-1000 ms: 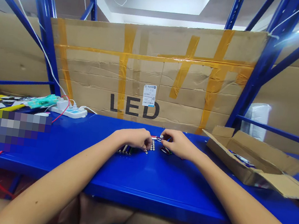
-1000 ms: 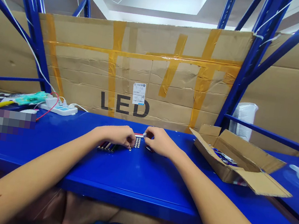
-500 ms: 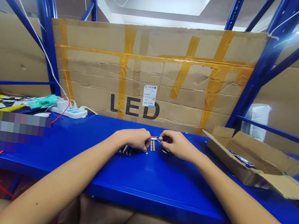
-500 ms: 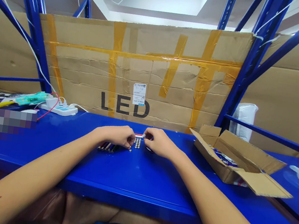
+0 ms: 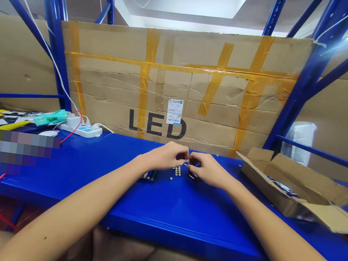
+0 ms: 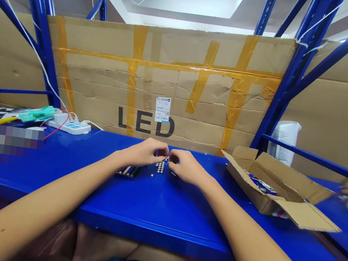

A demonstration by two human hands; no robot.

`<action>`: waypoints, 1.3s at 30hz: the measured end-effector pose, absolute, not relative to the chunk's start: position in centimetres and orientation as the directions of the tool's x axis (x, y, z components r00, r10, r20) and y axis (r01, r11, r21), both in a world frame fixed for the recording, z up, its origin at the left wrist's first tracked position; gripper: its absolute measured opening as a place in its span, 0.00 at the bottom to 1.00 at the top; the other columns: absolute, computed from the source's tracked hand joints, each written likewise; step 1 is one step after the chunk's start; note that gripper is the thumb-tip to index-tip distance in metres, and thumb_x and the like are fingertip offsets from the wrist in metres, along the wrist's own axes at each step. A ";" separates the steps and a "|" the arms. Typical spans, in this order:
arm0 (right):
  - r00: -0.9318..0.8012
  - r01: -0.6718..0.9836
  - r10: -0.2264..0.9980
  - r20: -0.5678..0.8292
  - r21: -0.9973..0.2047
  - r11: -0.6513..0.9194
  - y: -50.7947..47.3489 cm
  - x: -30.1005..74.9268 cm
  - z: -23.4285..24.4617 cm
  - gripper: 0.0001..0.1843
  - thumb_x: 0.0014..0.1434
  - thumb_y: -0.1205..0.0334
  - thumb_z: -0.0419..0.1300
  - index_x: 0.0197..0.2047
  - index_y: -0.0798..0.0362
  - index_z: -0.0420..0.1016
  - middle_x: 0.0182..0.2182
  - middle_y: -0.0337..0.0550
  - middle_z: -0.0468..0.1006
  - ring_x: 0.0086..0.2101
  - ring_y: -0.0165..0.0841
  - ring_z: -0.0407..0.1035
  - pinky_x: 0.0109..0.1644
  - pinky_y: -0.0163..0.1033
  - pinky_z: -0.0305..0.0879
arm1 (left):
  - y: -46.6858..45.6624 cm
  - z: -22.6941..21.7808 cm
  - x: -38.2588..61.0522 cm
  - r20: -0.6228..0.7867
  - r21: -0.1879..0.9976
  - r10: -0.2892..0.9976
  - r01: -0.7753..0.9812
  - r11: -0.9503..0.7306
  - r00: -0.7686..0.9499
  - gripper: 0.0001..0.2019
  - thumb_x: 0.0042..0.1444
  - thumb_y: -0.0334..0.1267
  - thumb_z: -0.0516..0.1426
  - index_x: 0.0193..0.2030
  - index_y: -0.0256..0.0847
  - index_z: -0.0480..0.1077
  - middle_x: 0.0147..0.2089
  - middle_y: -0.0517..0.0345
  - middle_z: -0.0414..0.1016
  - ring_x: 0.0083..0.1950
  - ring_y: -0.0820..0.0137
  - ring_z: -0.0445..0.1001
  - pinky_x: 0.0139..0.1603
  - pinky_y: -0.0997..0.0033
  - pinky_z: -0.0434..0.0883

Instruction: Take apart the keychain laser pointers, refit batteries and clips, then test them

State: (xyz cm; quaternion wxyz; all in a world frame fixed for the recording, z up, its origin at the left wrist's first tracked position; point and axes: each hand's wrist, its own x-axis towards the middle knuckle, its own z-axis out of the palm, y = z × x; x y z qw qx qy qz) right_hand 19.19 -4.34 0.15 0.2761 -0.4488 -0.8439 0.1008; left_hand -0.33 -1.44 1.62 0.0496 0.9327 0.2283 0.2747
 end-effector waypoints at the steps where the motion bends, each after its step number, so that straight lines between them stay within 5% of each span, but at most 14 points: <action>1: -0.446 0.698 0.812 0.376 -0.421 0.579 -4.3 19.2 0.1 0.05 0.53 0.67 0.53 0.31 0.53 0.70 0.27 0.40 0.76 0.28 0.31 0.67 0.33 0.36 0.60 | -1.4 1.5 -0.3 0.491 0.212 0.447 0.395 -0.894 0.748 0.06 0.55 0.29 0.55 0.38 0.36 0.73 0.34 0.57 0.76 0.33 0.73 0.70 0.34 0.74 0.64; 17: -0.357 0.614 0.821 0.446 -0.550 0.566 -3.2 19.7 -0.1 0.07 0.53 0.64 0.58 0.35 0.54 0.75 0.33 0.42 0.80 0.35 0.35 0.72 0.40 0.38 0.66 | -1.5 2.0 -0.5 0.555 0.127 0.417 0.422 -0.898 0.720 0.11 0.58 0.32 0.55 0.44 0.39 0.77 0.40 0.53 0.78 0.41 0.70 0.74 0.44 0.70 0.67; 20: -0.362 0.658 0.797 0.483 -0.473 0.585 -3.3 19.8 0.0 0.06 0.52 0.67 0.57 0.35 0.53 0.75 0.36 0.43 0.80 0.37 0.35 0.73 0.42 0.38 0.66 | -1.4 2.6 -1.3 0.430 0.204 0.502 0.461 -0.864 0.751 0.10 0.55 0.31 0.55 0.39 0.38 0.77 0.36 0.56 0.78 0.37 0.71 0.74 0.38 0.72 0.66; 23: -0.399 0.673 0.780 0.482 -0.424 0.606 -3.5 19.7 0.1 0.07 0.51 0.69 0.57 0.34 0.53 0.74 0.36 0.43 0.79 0.36 0.34 0.72 0.41 0.37 0.66 | -1.5 2.8 -2.0 0.136 0.300 0.579 0.524 -0.797 0.804 0.09 0.51 0.31 0.57 0.37 0.40 0.77 0.33 0.59 0.79 0.33 0.72 0.74 0.33 0.75 0.65; 27: -0.410 0.683 0.797 0.444 -0.429 0.591 -3.8 19.5 0.2 0.08 0.50 0.70 0.56 0.34 0.52 0.73 0.31 0.40 0.78 0.31 0.32 0.72 0.36 0.36 0.65 | -1.7 2.6 -1.8 -0.084 0.305 0.625 0.617 -0.725 0.776 0.09 0.45 0.34 0.62 0.36 0.41 0.78 0.33 0.59 0.80 0.32 0.71 0.74 0.30 0.76 0.64; 39: -0.477 0.685 0.812 0.336 -0.437 0.583 -4.7 19.1 0.2 0.04 0.52 0.66 0.55 0.30 0.52 0.71 0.23 0.38 0.75 0.25 0.30 0.65 0.30 0.35 0.59 | -1.6 2.1 -1.5 -0.065 0.248 0.635 0.629 -0.737 0.770 0.05 0.44 0.30 0.59 0.31 0.39 0.74 0.29 0.60 0.76 0.27 0.73 0.69 0.28 0.74 0.62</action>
